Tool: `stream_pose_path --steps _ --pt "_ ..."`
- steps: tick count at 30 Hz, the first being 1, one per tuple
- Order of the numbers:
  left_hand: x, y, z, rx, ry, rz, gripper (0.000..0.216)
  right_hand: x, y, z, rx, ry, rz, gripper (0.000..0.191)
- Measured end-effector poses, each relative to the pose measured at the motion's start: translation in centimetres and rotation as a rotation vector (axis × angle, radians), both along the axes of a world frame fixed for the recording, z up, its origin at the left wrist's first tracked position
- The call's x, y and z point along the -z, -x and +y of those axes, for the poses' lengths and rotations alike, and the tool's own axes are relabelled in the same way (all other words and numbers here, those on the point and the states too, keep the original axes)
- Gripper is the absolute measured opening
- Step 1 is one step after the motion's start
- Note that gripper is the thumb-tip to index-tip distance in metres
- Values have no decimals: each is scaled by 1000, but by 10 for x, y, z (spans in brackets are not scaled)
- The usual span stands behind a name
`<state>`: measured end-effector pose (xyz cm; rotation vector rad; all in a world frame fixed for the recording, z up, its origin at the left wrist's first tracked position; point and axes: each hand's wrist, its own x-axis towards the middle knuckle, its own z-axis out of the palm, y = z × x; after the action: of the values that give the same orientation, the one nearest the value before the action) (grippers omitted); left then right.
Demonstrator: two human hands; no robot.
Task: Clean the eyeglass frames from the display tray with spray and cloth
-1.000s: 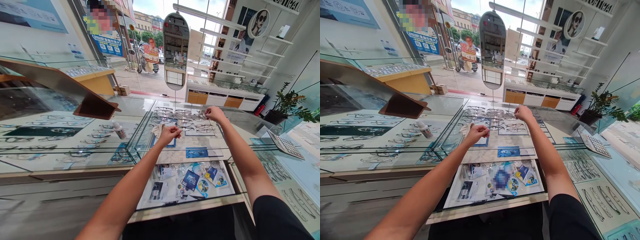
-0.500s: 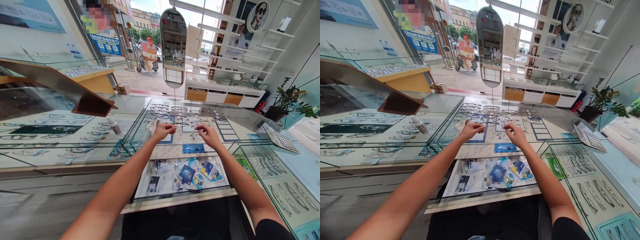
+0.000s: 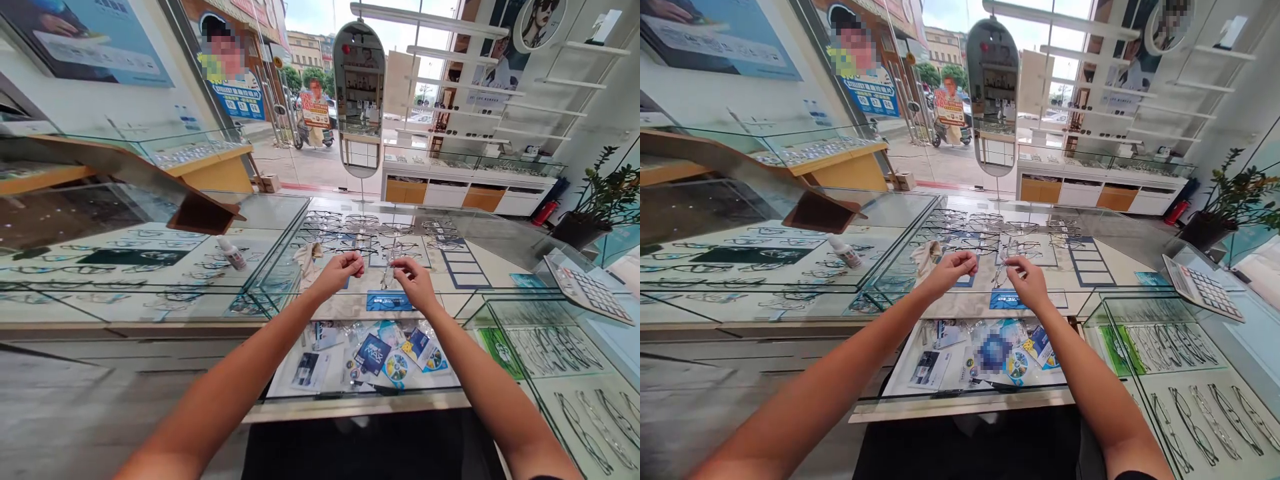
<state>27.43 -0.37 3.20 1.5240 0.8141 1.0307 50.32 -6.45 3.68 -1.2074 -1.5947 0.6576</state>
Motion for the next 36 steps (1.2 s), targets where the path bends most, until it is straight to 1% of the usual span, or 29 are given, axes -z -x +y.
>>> stream_pose_path --steps 3,6,9,12,15,21,27,32,36 --pt "10 -7 -16 99 125 -51 50 2 5 -5 -42 24 4 22" --pt "16 -10 -25 198 259 -134 51 4 9 -11 -63 46 8 22" --pt "13 -9 -27 266 348 -206 50 3 13 -17 -89 51 21 23" --pt "8 -6 -29 313 393 -209 48 1 17 -23 -121 55 36 22" --pt "5 -6 -31 323 389 -201 49 0 20 -28 -143 53 44 21" --pt "6 -7 -34 303 332 -166 50 2 18 -28 -153 63 39 23" --pt "3 -5 -33 191 225 -18 45 1 16 -30 -167 55 66 26" --pt "2 -5 -33 188 255 20 42 -1 18 -33 -189 50 46 26" --pt "1 -5 -34 193 278 35 46 -2 19 -35 -191 45 11 25"
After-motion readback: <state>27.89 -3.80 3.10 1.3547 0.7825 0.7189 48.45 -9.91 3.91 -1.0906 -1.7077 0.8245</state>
